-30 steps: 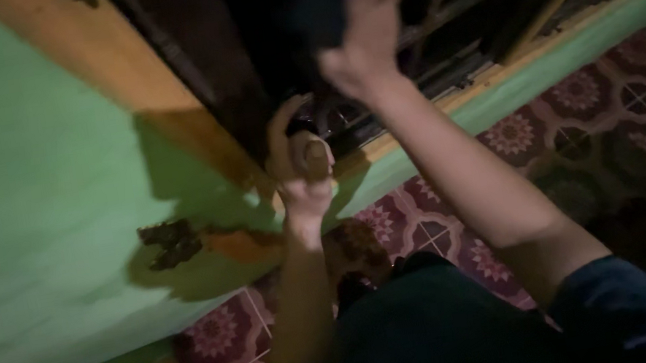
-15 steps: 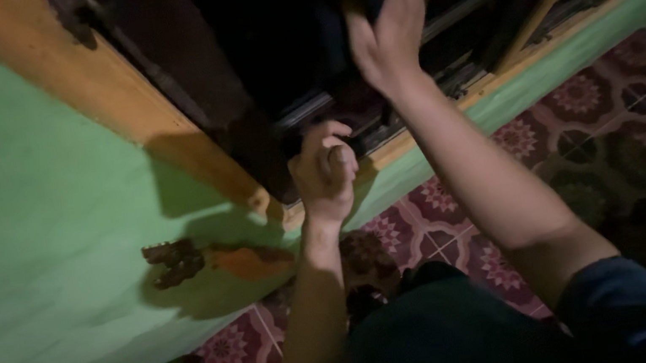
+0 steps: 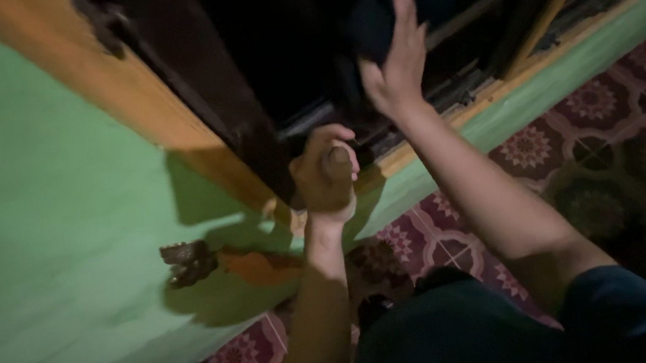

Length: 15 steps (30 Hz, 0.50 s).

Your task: The person cleans the glass panes of a window using a dark cloth.

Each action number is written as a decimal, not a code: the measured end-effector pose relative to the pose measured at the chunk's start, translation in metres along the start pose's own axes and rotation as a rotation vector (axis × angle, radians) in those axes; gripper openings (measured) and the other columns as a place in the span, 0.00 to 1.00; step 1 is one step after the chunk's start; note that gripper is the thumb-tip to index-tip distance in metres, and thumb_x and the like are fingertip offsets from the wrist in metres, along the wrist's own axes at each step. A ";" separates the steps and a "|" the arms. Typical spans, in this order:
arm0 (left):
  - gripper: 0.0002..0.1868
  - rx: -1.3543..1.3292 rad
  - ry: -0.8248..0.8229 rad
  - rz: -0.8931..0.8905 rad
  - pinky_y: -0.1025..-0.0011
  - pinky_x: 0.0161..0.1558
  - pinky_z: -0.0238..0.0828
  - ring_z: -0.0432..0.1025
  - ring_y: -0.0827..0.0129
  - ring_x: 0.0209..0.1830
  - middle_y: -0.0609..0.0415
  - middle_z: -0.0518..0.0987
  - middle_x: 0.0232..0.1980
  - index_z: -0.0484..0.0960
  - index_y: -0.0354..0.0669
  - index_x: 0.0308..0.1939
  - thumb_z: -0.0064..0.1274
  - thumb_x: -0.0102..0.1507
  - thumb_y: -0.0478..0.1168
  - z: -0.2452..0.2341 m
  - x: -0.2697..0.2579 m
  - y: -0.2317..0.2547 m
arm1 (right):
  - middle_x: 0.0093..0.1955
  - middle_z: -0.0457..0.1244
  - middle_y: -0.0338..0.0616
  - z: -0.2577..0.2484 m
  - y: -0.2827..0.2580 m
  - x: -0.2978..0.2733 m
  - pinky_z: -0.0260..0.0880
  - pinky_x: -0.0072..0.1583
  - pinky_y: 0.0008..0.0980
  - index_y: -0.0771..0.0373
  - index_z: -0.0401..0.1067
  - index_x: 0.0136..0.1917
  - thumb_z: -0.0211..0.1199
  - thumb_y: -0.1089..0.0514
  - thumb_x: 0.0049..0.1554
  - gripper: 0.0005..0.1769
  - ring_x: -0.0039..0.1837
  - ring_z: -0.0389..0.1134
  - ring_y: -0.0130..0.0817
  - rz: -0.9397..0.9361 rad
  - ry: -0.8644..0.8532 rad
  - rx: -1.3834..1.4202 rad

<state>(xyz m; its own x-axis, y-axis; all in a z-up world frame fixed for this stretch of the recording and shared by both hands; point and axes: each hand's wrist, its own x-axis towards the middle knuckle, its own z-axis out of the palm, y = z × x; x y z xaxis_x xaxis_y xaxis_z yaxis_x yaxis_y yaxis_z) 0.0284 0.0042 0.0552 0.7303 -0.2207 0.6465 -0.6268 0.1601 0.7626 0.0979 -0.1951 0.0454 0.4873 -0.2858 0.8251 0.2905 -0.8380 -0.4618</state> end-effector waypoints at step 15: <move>0.29 -0.133 0.107 0.078 0.76 0.31 0.66 0.70 0.77 0.26 0.58 0.76 0.28 0.79 0.36 0.50 0.42 0.76 0.61 -0.018 -0.014 -0.007 | 0.75 0.61 0.50 0.029 -0.049 -0.009 0.61 0.71 0.57 0.51 0.61 0.77 0.38 0.28 0.66 0.38 0.74 0.64 0.54 -0.600 -0.448 0.306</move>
<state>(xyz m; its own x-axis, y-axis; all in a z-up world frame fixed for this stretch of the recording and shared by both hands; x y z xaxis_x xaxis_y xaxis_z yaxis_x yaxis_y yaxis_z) 0.0277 0.0231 0.0415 0.7103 -0.1003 0.6968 -0.6461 0.2999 0.7018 0.1036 -0.1378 0.0511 0.4414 0.4402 0.7820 0.7884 -0.6064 -0.1037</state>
